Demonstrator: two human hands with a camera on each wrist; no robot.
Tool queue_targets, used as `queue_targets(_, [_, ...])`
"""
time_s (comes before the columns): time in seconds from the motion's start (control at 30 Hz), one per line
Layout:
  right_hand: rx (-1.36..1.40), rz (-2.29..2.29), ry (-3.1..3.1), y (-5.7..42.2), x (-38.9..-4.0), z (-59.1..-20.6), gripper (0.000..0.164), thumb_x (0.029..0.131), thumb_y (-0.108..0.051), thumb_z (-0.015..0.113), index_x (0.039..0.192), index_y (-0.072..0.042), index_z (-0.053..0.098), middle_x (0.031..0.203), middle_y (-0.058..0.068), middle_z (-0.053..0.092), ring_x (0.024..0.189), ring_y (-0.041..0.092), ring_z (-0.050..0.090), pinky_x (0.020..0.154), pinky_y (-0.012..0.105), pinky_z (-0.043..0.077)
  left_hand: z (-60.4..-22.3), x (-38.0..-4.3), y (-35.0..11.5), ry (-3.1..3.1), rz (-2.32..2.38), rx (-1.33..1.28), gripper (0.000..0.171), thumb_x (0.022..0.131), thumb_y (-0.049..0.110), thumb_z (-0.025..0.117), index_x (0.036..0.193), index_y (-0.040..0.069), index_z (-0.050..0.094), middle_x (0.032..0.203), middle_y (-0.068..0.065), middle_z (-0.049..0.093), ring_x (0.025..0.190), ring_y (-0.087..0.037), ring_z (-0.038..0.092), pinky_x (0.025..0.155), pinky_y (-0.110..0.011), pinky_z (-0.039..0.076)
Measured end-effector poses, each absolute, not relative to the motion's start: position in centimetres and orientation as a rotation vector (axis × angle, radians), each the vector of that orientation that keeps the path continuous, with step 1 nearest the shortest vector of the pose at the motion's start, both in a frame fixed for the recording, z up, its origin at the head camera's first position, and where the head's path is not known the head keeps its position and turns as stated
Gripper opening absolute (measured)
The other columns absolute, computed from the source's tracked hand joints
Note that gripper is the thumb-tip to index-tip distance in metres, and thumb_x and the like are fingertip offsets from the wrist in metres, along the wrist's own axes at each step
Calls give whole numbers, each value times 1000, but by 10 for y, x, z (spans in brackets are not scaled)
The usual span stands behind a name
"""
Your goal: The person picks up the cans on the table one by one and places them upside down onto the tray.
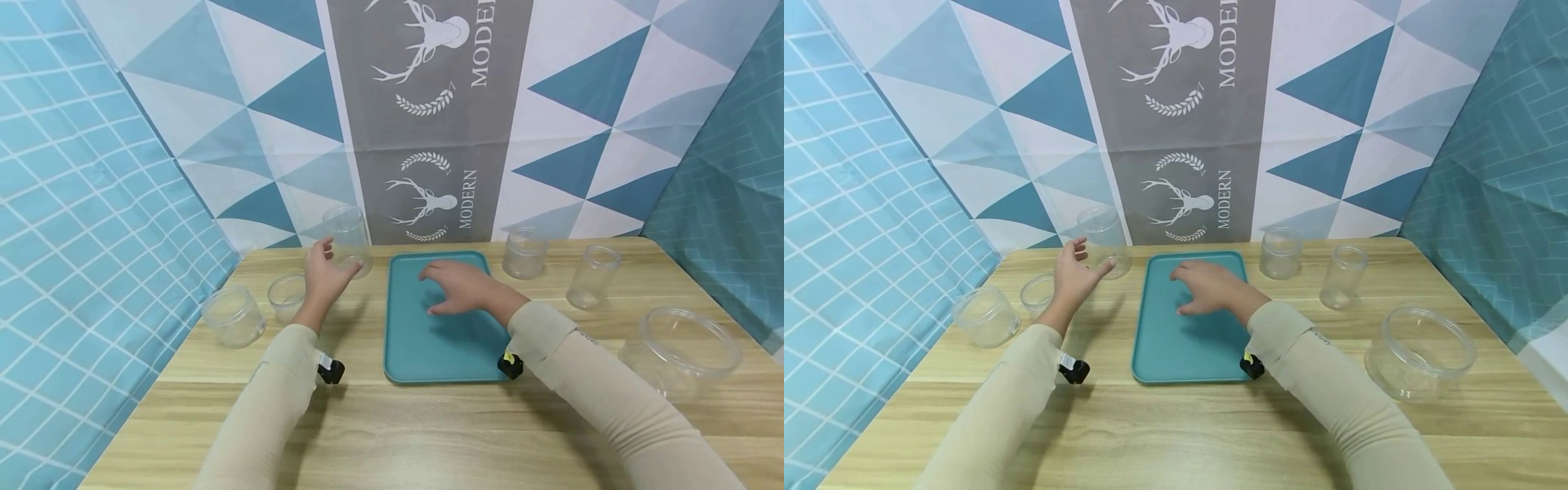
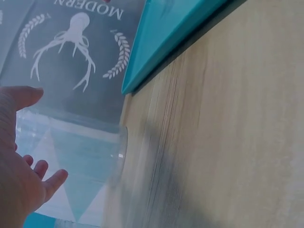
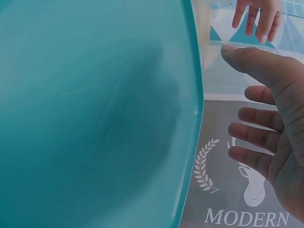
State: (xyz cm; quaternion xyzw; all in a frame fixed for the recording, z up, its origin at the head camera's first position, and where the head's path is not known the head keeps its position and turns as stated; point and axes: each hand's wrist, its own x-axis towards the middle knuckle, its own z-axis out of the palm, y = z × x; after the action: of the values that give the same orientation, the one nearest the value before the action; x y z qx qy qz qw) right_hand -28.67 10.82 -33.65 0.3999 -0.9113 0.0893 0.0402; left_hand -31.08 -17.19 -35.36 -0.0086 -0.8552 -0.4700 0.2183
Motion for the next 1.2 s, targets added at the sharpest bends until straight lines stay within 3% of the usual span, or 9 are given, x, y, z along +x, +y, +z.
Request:
queue_targets(0.63, [1233,333,-2794,99,-292,-333,63,80,-36,78,130,-4,58,130,9,57,123,28,52,102,44,44,-343,-335,-178,-2361,-1356,54,93,72,27,85,146,1,34,138,-22,39,121,-36,40,97,-51,42])
queue_targets(1.2, [1240,337,-2802,97,-294,-335,62,81,-38,77,132,-6,57,132,9,56,123,27,52,102,44,44,-325,-360,-192,-2477,-1257,-7,106,73,35,85,152,4,22,148,-23,27,135,-36,33,108,-50,35])
